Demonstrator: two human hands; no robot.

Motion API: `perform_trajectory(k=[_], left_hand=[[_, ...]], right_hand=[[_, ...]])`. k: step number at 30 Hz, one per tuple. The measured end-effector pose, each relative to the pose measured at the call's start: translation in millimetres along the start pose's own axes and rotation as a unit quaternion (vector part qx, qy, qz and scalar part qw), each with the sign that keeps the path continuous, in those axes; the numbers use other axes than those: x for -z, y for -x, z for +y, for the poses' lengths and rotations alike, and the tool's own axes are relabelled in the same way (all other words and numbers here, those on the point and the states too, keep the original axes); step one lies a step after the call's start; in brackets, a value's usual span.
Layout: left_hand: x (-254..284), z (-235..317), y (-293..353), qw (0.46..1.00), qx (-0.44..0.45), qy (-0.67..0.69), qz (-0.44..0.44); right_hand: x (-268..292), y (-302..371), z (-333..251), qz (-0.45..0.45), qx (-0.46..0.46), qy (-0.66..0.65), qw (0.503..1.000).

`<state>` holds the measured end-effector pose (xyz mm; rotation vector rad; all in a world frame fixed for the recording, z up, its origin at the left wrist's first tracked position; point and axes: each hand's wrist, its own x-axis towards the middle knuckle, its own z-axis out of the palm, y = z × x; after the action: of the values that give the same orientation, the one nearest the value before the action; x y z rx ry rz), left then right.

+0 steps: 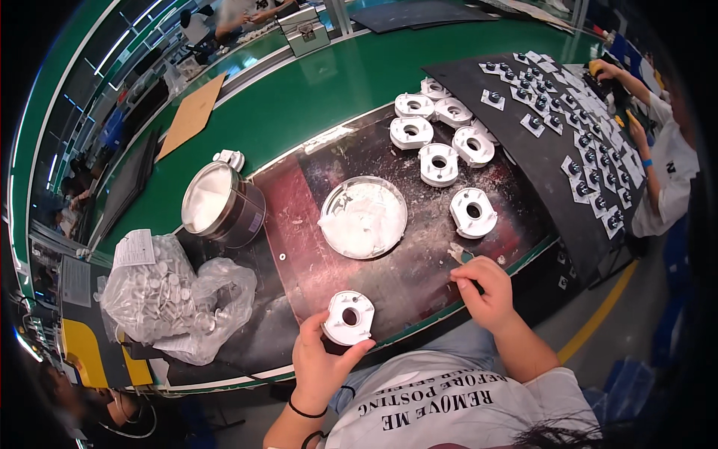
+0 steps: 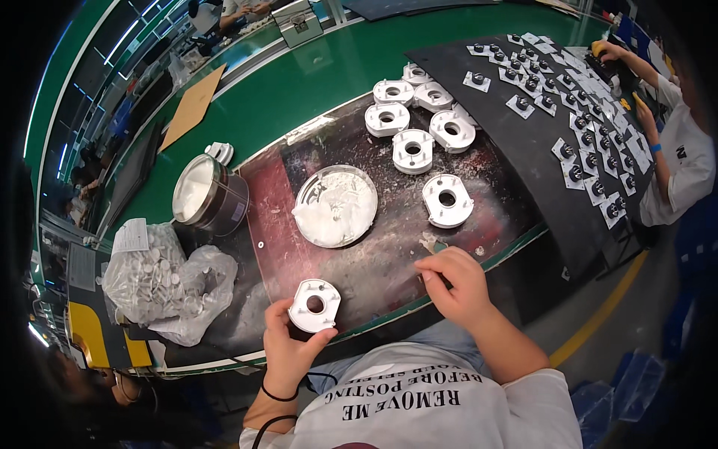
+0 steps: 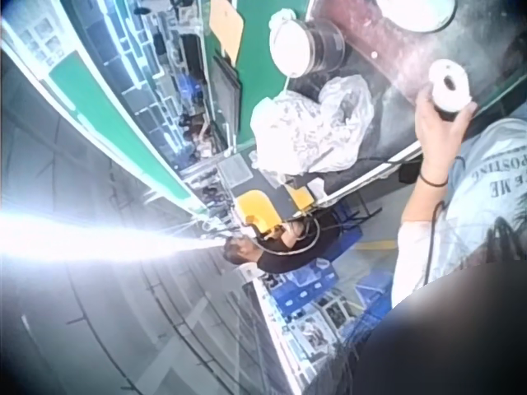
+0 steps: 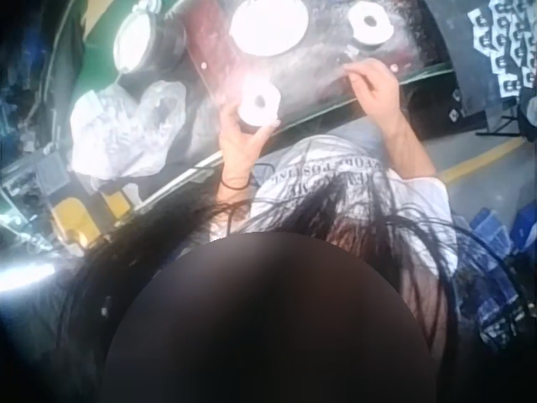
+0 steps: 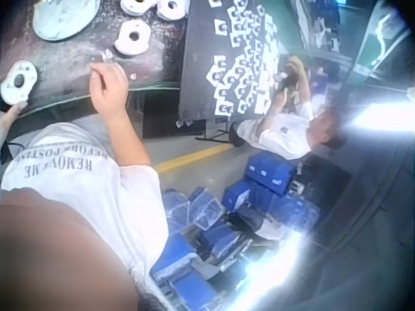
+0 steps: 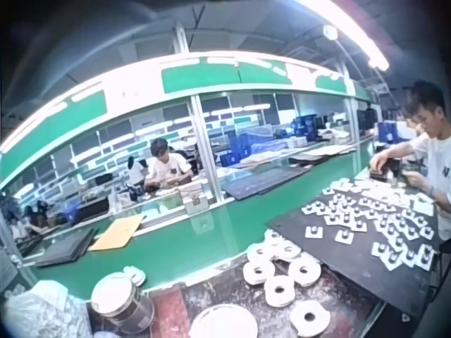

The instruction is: The person assembles white plastic components by hand at a factory workstation. They pick up a white plastic housing, insert a small white cylindrical piece into a central hole, and place the assembled unit on a black tray. The person repeats this process for multiple units, handling them one at a time.

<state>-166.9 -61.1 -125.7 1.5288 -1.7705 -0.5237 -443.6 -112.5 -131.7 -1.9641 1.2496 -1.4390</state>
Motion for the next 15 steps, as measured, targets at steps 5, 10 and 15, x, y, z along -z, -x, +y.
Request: perform_trajectory(k=[5,10,15], left_hand=[[8.3,11.7,-3.7,0.993,0.070,-0.090,-0.004],[3.4,3.3,4.2,0.992,0.120,-0.035,0.007],[6.0,-1.4,8.1,0.996,0.085,0.000,-0.029]], right_hand=[[6.7,4.0,-1.8,0.003,-0.003,0.017,1.000],[23.6,8.8,-13.5,0.006,0.054,0.002,0.999],[96.3,3.9,-32.5,0.090,0.108,0.166,0.976]])
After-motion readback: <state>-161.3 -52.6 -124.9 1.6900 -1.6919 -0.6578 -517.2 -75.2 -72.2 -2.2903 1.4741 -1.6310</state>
